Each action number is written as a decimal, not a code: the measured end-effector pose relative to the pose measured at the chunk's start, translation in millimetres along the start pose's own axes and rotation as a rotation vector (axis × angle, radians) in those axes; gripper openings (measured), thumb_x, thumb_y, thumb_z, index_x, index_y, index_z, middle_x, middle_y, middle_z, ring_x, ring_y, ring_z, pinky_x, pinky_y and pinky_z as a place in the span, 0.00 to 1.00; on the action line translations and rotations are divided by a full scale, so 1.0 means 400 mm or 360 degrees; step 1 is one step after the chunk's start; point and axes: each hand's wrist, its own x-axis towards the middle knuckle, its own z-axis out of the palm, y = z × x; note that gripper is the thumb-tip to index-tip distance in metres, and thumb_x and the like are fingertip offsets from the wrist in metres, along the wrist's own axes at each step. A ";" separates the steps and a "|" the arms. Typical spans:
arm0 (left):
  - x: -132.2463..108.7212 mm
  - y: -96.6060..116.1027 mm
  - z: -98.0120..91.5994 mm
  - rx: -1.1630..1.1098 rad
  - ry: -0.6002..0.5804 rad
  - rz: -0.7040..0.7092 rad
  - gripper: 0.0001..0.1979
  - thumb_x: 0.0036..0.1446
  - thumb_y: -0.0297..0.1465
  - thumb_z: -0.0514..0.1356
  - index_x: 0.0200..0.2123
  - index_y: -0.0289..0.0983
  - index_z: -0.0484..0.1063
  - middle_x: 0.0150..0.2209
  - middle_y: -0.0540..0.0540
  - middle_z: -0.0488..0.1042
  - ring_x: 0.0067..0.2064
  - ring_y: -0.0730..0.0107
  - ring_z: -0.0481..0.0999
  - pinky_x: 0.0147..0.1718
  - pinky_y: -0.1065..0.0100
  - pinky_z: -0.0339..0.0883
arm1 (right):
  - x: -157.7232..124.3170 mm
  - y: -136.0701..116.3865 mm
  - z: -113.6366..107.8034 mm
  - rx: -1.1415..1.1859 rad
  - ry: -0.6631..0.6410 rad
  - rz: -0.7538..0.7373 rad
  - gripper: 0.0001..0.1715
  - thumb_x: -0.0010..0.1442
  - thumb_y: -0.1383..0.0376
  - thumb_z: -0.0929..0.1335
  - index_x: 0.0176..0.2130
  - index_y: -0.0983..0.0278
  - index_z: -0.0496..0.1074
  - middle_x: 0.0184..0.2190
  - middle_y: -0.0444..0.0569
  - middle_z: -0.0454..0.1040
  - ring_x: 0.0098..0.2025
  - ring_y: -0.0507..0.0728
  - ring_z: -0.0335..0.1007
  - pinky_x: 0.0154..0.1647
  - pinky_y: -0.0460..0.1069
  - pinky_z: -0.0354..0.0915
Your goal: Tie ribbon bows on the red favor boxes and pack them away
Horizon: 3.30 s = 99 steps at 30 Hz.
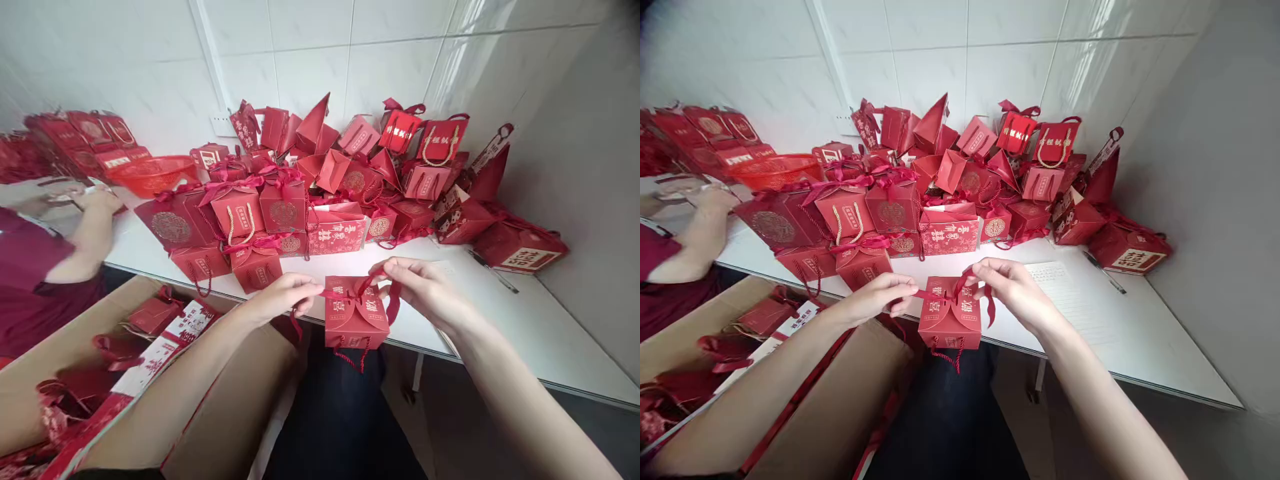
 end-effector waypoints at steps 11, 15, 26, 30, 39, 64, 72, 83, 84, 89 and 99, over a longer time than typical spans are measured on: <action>0.017 0.147 0.014 -0.0895 0.0377 0.0401 0.06 0.50 0.26 0.57 0.25 0.31 0.72 0.32 0.40 0.76 0.34 0.65 0.75 0.35 0.64 0.69 | 0.038 -0.108 -0.015 0.0644 0.0069 -0.0022 0.11 0.54 0.63 0.66 0.22 0.63 0.71 0.29 0.45 0.77 0.32 0.52 0.71 0.43 0.50 0.67; 0.035 0.202 0.057 -0.1005 0.0185 0.0531 0.09 0.52 0.29 0.55 0.27 0.32 0.74 0.36 0.40 0.77 0.41 0.62 0.75 0.45 0.61 0.67 | 0.033 -0.139 0.029 0.0707 -0.0119 -0.0283 0.20 0.54 0.54 0.63 0.29 0.65 0.76 0.31 0.51 0.78 0.36 0.57 0.73 0.45 0.52 0.66; 0.029 0.252 0.095 -0.0562 0.0174 0.1029 0.15 0.50 0.28 0.58 0.42 0.33 0.76 0.40 0.42 0.77 0.43 0.64 0.74 0.49 0.63 0.62 | 0.045 -0.142 0.086 0.0331 -0.0170 -0.0837 0.25 0.53 0.47 0.64 0.36 0.62 0.78 0.37 0.52 0.78 0.41 0.60 0.72 0.47 0.55 0.62; 0.026 0.253 0.097 -0.0547 0.0219 0.1038 0.14 0.48 0.28 0.59 0.39 0.33 0.77 0.38 0.42 0.77 0.40 0.65 0.73 0.48 0.63 0.62 | 0.041 -0.148 0.100 0.0281 -0.0188 -0.0849 0.25 0.52 0.46 0.65 0.35 0.63 0.77 0.34 0.51 0.78 0.38 0.59 0.72 0.47 0.54 0.63; 0.009 0.176 -0.028 0.0003 0.0806 0.0946 0.19 0.51 0.39 0.53 0.13 0.37 0.55 0.19 0.53 0.59 0.20 0.78 0.58 0.27 0.70 0.60 | 0.006 -0.152 -0.020 0.0224 0.0032 -0.0633 0.24 0.54 0.52 0.62 0.15 0.62 0.57 0.12 0.40 0.57 0.09 0.47 0.47 0.12 0.45 0.48; 0.014 0.012 -0.017 0.1022 0.0053 0.0207 0.18 0.47 0.44 0.60 0.22 0.37 0.60 0.22 0.54 0.62 0.26 0.73 0.62 0.25 0.72 0.53 | 0.016 0.009 -0.041 -0.1094 -0.0377 0.0092 0.25 0.45 0.47 0.71 0.25 0.65 0.66 0.21 0.41 0.63 0.24 0.49 0.56 0.26 0.47 0.52; 0.019 0.001 -0.022 0.0562 -0.0137 0.0039 0.24 0.50 0.52 0.55 0.22 0.37 0.58 0.15 0.57 0.58 0.18 0.79 0.55 0.20 0.72 0.50 | 0.033 0.045 -0.061 -0.0628 -0.0422 0.0183 0.26 0.49 0.46 0.70 0.22 0.65 0.62 0.16 0.39 0.63 0.22 0.49 0.59 0.28 0.47 0.55; 0.050 -0.085 -0.035 0.0094 -0.0131 0.0141 0.23 0.45 0.50 0.62 0.22 0.35 0.64 0.19 0.51 0.69 0.24 0.73 0.67 0.27 0.71 0.57 | 0.030 0.091 -0.097 -0.0199 -0.0398 0.0284 0.23 0.45 0.51 0.74 0.23 0.66 0.66 0.19 0.42 0.67 0.25 0.50 0.64 0.30 0.47 0.55; 0.053 -0.094 -0.030 0.0019 -0.0123 0.0141 0.23 0.44 0.50 0.63 0.21 0.35 0.64 0.18 0.51 0.68 0.24 0.73 0.67 0.27 0.71 0.57 | 0.032 0.100 -0.101 -0.0181 -0.0414 0.0273 0.23 0.45 0.52 0.74 0.22 0.66 0.66 0.19 0.42 0.67 0.25 0.50 0.64 0.30 0.47 0.55; 0.066 -0.120 -0.010 -0.0134 -0.0071 0.0163 0.28 0.37 0.55 0.64 0.21 0.35 0.61 0.19 0.53 0.64 0.21 0.78 0.61 0.24 0.72 0.53 | 0.042 0.145 -0.102 -0.0026 -0.0412 0.0194 0.25 0.41 0.51 0.75 0.20 0.65 0.62 0.18 0.40 0.64 0.23 0.49 0.61 0.29 0.47 0.56; 0.037 -0.096 -0.038 0.0039 0.0062 0.0129 0.19 0.45 0.43 0.62 0.19 0.35 0.61 0.17 0.52 0.63 0.22 0.76 0.61 0.22 0.72 0.48 | 0.021 0.051 -0.069 -0.0015 -0.0277 -0.0044 0.15 0.46 0.56 0.74 0.24 0.65 0.73 0.25 0.46 0.71 0.27 0.52 0.64 0.32 0.49 0.59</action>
